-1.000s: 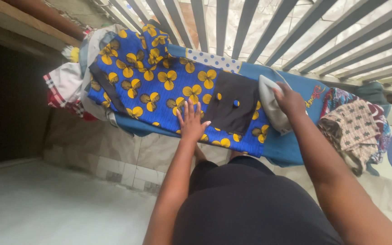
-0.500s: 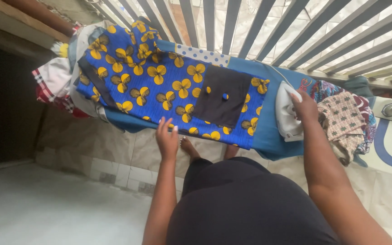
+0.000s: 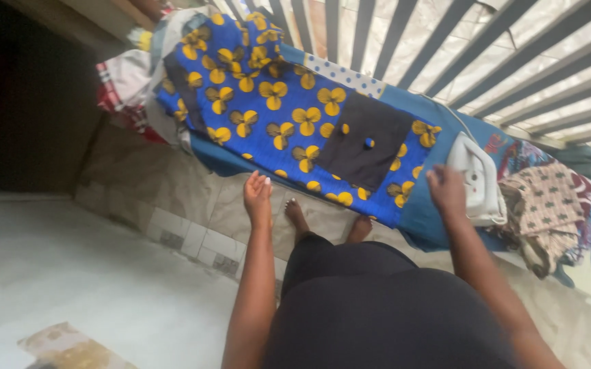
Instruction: The person irons a blue and yellow patterned cloth on an ironing board.
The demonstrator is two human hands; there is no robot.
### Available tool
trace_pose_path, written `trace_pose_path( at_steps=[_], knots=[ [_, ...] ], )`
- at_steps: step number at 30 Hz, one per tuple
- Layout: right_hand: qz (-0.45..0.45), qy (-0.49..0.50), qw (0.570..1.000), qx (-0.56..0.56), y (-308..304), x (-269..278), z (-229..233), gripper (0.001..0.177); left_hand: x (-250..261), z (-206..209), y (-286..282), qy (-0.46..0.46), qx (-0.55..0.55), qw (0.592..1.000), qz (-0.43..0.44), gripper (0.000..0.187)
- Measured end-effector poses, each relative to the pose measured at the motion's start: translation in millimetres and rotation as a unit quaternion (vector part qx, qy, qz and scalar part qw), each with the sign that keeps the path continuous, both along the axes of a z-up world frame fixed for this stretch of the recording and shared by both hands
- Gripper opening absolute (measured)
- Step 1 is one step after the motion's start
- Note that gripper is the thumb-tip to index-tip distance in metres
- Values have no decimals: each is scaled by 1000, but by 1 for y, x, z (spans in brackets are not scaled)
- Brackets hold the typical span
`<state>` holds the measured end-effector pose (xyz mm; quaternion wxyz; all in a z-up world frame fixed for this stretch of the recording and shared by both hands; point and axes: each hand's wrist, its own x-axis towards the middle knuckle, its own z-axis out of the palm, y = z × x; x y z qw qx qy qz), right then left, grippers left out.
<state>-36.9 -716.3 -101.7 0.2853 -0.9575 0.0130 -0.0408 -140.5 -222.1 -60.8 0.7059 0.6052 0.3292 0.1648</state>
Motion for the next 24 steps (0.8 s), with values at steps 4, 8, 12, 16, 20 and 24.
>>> trace_pose_path(
  at_steps=[4, 8, 12, 16, 20, 24],
  knots=[
    [-31, 77, 995, 61, 24, -24, -20, 64, 17, -6, 21, 2, -53, 998, 24, 63],
    [-76, 87, 991, 71, 33, -22, -32, 72, 36, -8, 48, -8, -103, 994, 36, 67],
    [-132, 134, 978, 91, 50, -15, -17, 79, 59, -33, 80, -19, -215, 976, 44, 71],
    [-159, 113, 971, 136, 51, -12, -76, 85, 83, -33, 103, -8, -278, 959, 47, 74],
    [-174, 129, 965, 146, 87, -1, -31, 77, 103, -16, 111, -6, -305, 951, 56, 67],
    [-229, 252, 893, 294, 89, 5, -11, 51, 121, -3, 109, -55, -275, 960, 15, 41]
  ],
)
